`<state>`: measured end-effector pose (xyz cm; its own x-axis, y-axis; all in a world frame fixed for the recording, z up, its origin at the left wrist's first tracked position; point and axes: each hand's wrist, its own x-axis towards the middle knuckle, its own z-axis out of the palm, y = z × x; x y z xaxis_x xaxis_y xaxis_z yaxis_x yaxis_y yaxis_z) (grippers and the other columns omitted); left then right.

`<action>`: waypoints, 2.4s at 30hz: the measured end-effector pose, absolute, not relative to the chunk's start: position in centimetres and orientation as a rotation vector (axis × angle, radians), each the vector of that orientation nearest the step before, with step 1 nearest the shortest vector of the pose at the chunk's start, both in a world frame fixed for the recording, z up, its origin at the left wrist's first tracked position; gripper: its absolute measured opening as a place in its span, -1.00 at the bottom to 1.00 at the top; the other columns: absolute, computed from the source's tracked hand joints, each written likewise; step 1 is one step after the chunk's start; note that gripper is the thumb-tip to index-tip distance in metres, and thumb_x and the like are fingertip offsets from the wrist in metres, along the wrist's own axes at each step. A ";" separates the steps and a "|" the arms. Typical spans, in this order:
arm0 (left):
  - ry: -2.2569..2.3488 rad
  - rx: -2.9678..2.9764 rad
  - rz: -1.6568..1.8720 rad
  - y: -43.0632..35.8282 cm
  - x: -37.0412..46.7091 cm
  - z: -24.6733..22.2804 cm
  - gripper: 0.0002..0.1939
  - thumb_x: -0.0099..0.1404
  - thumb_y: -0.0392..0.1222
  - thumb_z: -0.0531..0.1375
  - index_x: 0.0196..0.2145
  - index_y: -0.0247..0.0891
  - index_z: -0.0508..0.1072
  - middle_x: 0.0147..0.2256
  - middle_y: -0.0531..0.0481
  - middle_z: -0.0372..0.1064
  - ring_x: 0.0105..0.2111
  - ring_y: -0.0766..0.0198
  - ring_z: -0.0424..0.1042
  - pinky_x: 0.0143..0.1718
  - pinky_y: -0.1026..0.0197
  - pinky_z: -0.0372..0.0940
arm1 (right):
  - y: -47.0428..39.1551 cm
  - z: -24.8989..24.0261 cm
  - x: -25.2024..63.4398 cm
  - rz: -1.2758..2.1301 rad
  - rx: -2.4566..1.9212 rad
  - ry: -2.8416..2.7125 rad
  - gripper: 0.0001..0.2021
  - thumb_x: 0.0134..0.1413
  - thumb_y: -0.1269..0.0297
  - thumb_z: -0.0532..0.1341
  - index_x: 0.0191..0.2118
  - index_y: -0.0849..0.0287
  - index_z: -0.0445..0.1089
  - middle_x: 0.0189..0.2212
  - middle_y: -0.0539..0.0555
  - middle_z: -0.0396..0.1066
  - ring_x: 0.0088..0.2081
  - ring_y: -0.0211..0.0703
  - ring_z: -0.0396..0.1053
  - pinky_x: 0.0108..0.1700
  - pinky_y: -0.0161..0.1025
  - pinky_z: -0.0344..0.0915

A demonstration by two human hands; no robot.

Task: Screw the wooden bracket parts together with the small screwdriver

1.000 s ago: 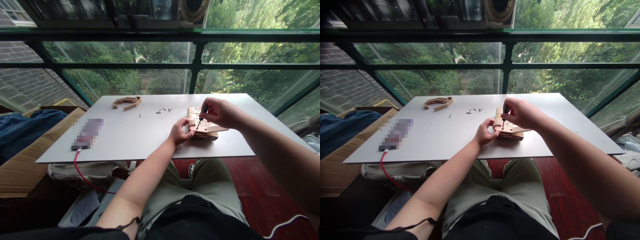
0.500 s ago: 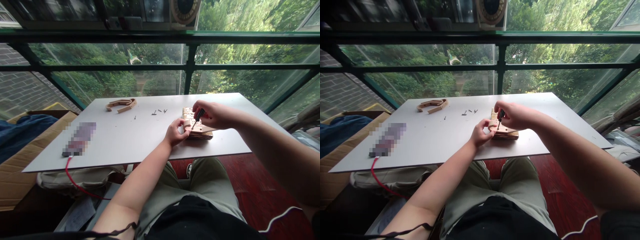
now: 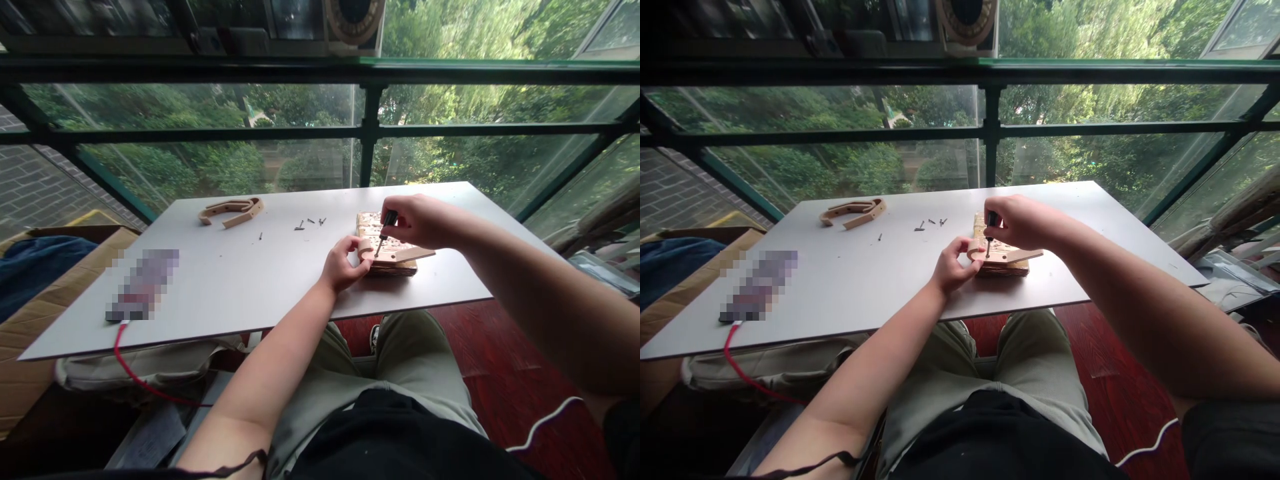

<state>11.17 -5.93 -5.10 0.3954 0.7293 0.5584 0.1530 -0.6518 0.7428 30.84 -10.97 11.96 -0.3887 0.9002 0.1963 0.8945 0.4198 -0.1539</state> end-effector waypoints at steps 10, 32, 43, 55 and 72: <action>0.774 2.058 1.231 -6.1 11.2 -4.9 -0.69 0.16 -0.19 0.31 -0.12 -0.21 0.43 -0.12 -0.09 0.54 -0.13 0.14 0.51 0.03 0.06 0.40 | -10.5 11.1 30.7 0.038 -1.521 -2.317 -0.79 0.09 0.11 0.27 -0.33 0.17 0.37 -0.50 -0.02 0.36 -0.50 -0.29 0.14 -0.41 -0.29 -0.01; 0.784 2.211 1.287 -5.9 11.4 -4.7 -0.84 0.23 -0.13 0.25 -0.20 -0.13 0.48 -0.15 -0.09 0.50 -0.03 0.02 0.47 0.10 -0.07 0.38 | -10.8 8.7 29.6 0.221 -1.522 -2.179 -0.82 0.18 0.11 0.18 -0.21 0.08 0.24 -0.42 0.01 0.35 -0.41 -0.20 0.18 -0.36 -0.30 0.05; 0.787 2.176 1.280 -6.3 11.6 -4.4 -0.88 0.29 -0.09 0.23 -0.25 -0.15 0.48 -0.20 -0.06 0.53 -0.05 0.05 0.48 0.09 -0.04 0.38 | -10.7 7.3 29.7 0.334 -1.414 -2.068 -0.81 0.20 0.14 0.16 -0.27 0.05 0.10 -0.47 -0.08 0.19 -0.42 -0.22 0.16 -0.34 -0.30 0.05; 0.759 2.125 1.368 -5.7 12.7 -5.3 -0.90 0.23 -0.12 0.29 -0.33 -0.17 0.52 -0.18 -0.10 0.52 -0.04 0.09 0.48 0.11 -0.07 0.39 | -10.3 6.6 30.1 0.437 -1.322 -2.007 -0.79 0.19 0.16 0.17 -0.31 0.05 0.08 -0.53 -0.12 0.20 -0.48 -0.27 0.15 -0.38 -0.30 0.04; 0.643 2.034 1.414 -5.1 13.2 -5.6 -0.81 0.19 -0.05 0.39 -0.34 -0.19 0.53 -0.18 -0.09 0.52 -0.08 0.10 0.51 0.05 -0.02 0.41 | -10.8 6.3 30.0 0.293 -1.415 -1.892 -0.65 0.14 0.03 0.24 -0.41 0.08 0.08 -0.61 -0.13 0.20 -0.55 -0.31 0.07 -0.44 -0.29 -0.04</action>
<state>13.21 -5.12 -5.62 0.3241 0.6705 0.6673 0.0625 -0.7190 0.6922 30.00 -10.81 6.31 -0.1148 0.8993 0.4219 0.7296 0.3645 -0.5786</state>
